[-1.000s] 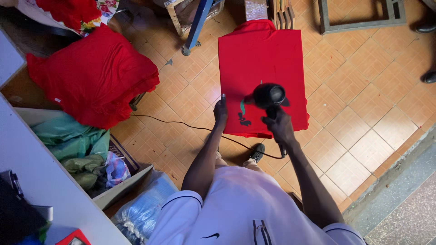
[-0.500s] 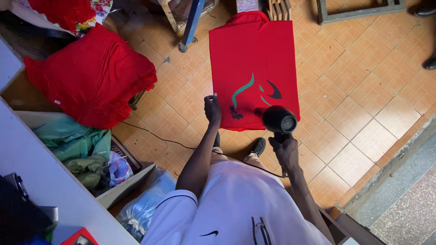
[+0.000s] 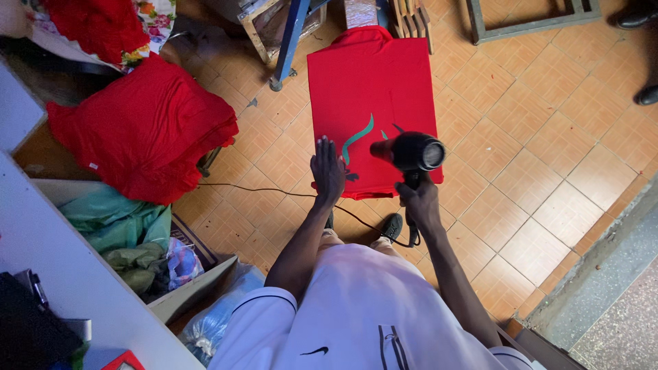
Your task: The person uses a handheld heat gun to apply heat to a green graphic on a red t-shirt laid flat on a wooden board. The person repeatedly moves the heat gun over the design while smoothing the fabric with the other hand.
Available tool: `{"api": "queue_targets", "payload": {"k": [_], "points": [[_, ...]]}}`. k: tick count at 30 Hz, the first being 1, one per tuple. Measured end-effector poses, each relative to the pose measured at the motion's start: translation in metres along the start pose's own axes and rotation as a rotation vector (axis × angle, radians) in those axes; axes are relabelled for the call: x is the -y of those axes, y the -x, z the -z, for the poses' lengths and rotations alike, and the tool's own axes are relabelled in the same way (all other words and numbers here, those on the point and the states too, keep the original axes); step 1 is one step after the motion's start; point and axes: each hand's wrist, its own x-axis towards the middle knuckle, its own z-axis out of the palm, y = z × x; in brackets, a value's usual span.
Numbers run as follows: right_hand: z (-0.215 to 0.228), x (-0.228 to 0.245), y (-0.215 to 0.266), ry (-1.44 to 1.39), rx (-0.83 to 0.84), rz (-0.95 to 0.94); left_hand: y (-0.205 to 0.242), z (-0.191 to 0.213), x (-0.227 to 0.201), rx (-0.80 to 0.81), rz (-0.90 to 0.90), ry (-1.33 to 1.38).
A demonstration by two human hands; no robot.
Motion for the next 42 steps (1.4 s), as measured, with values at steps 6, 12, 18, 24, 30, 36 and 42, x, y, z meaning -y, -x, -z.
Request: {"api": "queue_targets", "payload": {"k": [6, 12, 18, 24, 30, 36, 42], "points": [[-0.031, -0.037, 0.011, 0.179, 0.201, 0.092, 0.017, -0.013, 0.022, -0.057, 0.334, 0.263], [-0.006, -0.055, 0.015, 0.150, 0.086, 0.031, 0.026, 0.004, 0.025, 0.037, 0.332, 0.101], [0.043, -0.017, 0.026, 0.146, -0.099, -0.084, 0.024, 0.000, -0.017, 0.049, -0.007, 0.026], [0.050, -0.024, -0.009, 0.175, -0.159, -0.070, 0.036, 0.009, -0.102, 0.424, -0.255, 0.170], [0.040, -0.009, -0.041, 0.159, -0.147, 0.022, 0.047, -0.025, -0.120, 0.357, -0.432, 0.265], [0.037, -0.004, -0.050, 0.201, -0.083, 0.051, 0.017, -0.014, -0.077, 0.262, -0.157, 0.145], [0.015, -0.008, -0.060, 0.192, 0.004, 0.043, -0.009, 0.006, -0.028, 0.258, 0.162, -0.134]]}}
